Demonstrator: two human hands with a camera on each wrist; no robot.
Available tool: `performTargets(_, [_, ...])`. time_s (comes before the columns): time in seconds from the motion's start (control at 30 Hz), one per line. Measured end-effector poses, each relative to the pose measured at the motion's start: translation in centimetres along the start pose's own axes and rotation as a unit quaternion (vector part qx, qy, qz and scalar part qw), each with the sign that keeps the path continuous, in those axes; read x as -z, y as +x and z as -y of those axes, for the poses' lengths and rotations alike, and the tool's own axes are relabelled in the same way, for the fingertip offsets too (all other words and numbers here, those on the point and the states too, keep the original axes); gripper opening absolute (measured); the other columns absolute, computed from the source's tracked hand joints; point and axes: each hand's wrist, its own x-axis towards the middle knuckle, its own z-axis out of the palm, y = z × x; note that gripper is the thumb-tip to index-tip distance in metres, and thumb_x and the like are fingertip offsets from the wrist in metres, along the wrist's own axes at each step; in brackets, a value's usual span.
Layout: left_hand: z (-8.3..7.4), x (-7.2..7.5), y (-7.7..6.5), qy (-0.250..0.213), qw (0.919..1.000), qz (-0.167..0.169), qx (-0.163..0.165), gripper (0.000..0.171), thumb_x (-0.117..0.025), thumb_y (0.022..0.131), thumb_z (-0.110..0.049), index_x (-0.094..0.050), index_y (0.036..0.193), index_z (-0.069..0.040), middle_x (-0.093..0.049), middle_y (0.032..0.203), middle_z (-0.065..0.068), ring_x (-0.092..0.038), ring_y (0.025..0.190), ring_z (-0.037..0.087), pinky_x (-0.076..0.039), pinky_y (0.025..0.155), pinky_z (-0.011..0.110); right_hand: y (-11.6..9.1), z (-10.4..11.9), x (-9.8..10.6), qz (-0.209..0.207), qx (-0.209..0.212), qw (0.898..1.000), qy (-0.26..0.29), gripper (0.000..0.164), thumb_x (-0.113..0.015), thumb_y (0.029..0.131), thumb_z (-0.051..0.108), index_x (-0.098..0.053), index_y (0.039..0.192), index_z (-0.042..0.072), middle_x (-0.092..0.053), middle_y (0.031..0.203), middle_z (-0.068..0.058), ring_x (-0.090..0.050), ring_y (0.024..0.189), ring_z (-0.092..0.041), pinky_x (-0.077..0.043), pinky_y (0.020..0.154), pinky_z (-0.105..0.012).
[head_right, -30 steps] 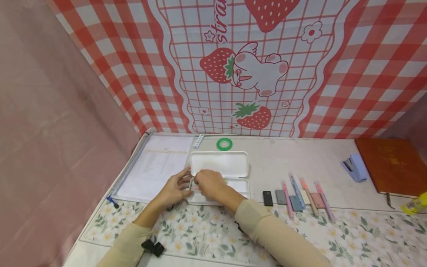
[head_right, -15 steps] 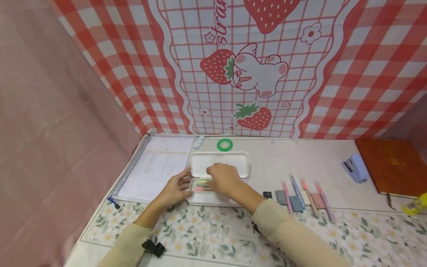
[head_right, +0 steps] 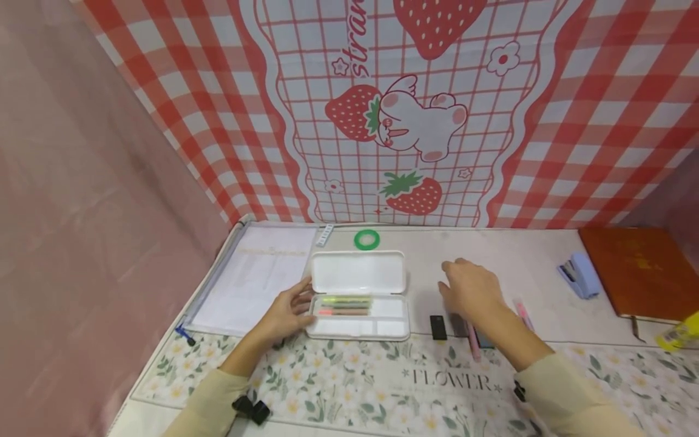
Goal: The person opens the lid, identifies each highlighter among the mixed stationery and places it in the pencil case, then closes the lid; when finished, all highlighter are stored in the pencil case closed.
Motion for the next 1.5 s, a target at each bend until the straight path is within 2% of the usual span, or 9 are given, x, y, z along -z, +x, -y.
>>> performTargets(0.2, [0.1, -0.1, 0.1, 0.006, 0.9999, -0.008, 0.001, 0.090, -0.069, 0.077, 0.006, -0.020, 0.151, -0.012, -0.037, 0.146, 0.014, -0.047, 0.126, 0.032, -0.049, 0.100, 0.030, -1.7, -2.6, -0.2, 0.043, -0.051, 0.998, 0.009, 0.039, -0.071, 0.080, 0.023, -0.065, 0.106, -0.006, -0.066, 0.096, -0.024, -0.063, 0.068, -0.033, -0.054, 0.050, -0.045])
performTargets(0.33, [0.2, -0.1, 0.1, 0.008, 0.9999, -0.012, -0.004, 0.090, -0.069, 0.077, 0.007, -0.020, 0.151, -0.011, -0.036, 0.147, 0.013, -0.047, 0.126, 0.031, -0.048, 0.100, 0.030, -2.1, -3.2, -0.8, 0.070, -0.066, 0.995, 0.033, 0.038, -0.071, 0.080, 0.025, -0.066, 0.100, -0.007, -0.067, 0.089, -0.021, -0.062, 0.065, -0.029, -0.053, 0.049, -0.044])
performTargets(0.47, [0.2, 0.0, 0.0, 0.009, 0.9999, -0.007, -0.010, 0.090, -0.069, 0.078, 0.006, -0.019, 0.151, -0.011, -0.037, 0.146, 0.015, -0.047, 0.126, 0.032, -0.049, 0.100, 0.031, -2.0, -3.4, -1.7, 0.102, -0.071, 0.991, 0.053, 0.025, -0.067, 0.081, 0.024, -0.065, 0.076, -0.001, -0.060, 0.065, -0.009, -0.049, 0.052, -0.018, -0.042, 0.040, -0.033])
performTargets(0.6, [0.1, 0.1, 0.0, 0.006, 0.9999, -0.003, -0.014, 0.089, -0.068, 0.079, 0.005, -0.018, 0.151, -0.010, -0.038, 0.144, 0.017, -0.047, 0.126, 0.035, -0.049, 0.100, 0.034, -1.6, -3.5, -2.7, 0.119, -0.076, 0.988, 0.062, 0.024, -0.062, 0.081, 0.021, -0.056, 0.060, 0.011, -0.047, 0.054, 0.000, -0.041, 0.048, -0.017, -0.031, 0.041, -0.028])
performTargets(0.77, [0.1, 0.0, 0.0, 0.006, 0.9999, 0.005, -0.015, 0.088, -0.069, 0.081, 0.000, -0.016, 0.151, -0.010, -0.038, 0.144, 0.018, -0.046, 0.126, 0.036, -0.049, 0.101, 0.038, -1.4, -3.9, -3.3, 0.116, -0.093, 0.986, 0.069, 0.020, -0.062, 0.079, 0.019, -0.057, 0.061, 0.011, -0.052, 0.054, -0.001, -0.048, 0.050, -0.021, -0.036, 0.041, -0.033])
performTargets(0.93, [0.0, -0.1, -0.1, 0.004, 0.9999, 0.000, -0.014, 0.087, -0.070, 0.081, -0.001, -0.018, 0.151, -0.009, -0.035, 0.146, 0.017, -0.045, 0.127, 0.037, -0.048, 0.101, 0.041, -1.3, -4.1, -3.6, 0.088, -0.084, 0.988, 0.091, 0.025, -0.062, 0.079, 0.017, -0.055, 0.056, 0.012, -0.048, 0.048, 0.001, -0.043, 0.046, -0.018, -0.032, 0.041, -0.028])
performTargets(1.07, [0.0, -0.1, -0.1, 0.002, 0.9998, -0.006, -0.016, 0.089, -0.069, 0.079, 0.005, -0.019, 0.150, -0.008, -0.036, 0.146, 0.017, -0.045, 0.127, 0.036, -0.047, 0.102, 0.038, -1.0, -4.3, -2.9, 0.056, -0.065, 0.988, 0.126, 0.021, -0.063, 0.082, 0.016, -0.064, 0.066, 0.002, -0.056, 0.055, -0.001, -0.046, 0.047, -0.014, -0.036, 0.041, -0.026])
performTargets(1.23, [-0.1, 0.0, -0.1, 0.002, 0.9998, -0.017, -0.013, 0.090, -0.069, 0.076, 0.009, -0.020, 0.150, -0.007, -0.036, 0.146, 0.016, -0.045, 0.128, 0.034, -0.047, 0.102, 0.033, -0.4, -4.2, -0.4, 0.036, -0.055, 0.988, 0.138, 0.026, -0.063, 0.084, 0.018, -0.067, 0.089, -0.008, -0.065, 0.073, -0.012, -0.054, 0.054, -0.014, -0.046, 0.044, -0.028])
performTargets(1.5, [0.0, -0.1, 0.1, -0.003, 0.9997, -0.013, -0.021, 0.089, -0.069, 0.076, 0.010, -0.020, 0.150, -0.005, -0.036, 0.146, 0.018, -0.045, 0.128, 0.035, -0.047, 0.102, 0.034, 0.4, -3.1, 3.6, 0.044, -0.034, 0.992, 0.113, 0.031, -0.067, 0.077, 0.015, -0.066, 0.096, -0.009, -0.063, 0.072, -0.009, -0.046, 0.050, -0.014, -0.040, 0.044, -0.026])
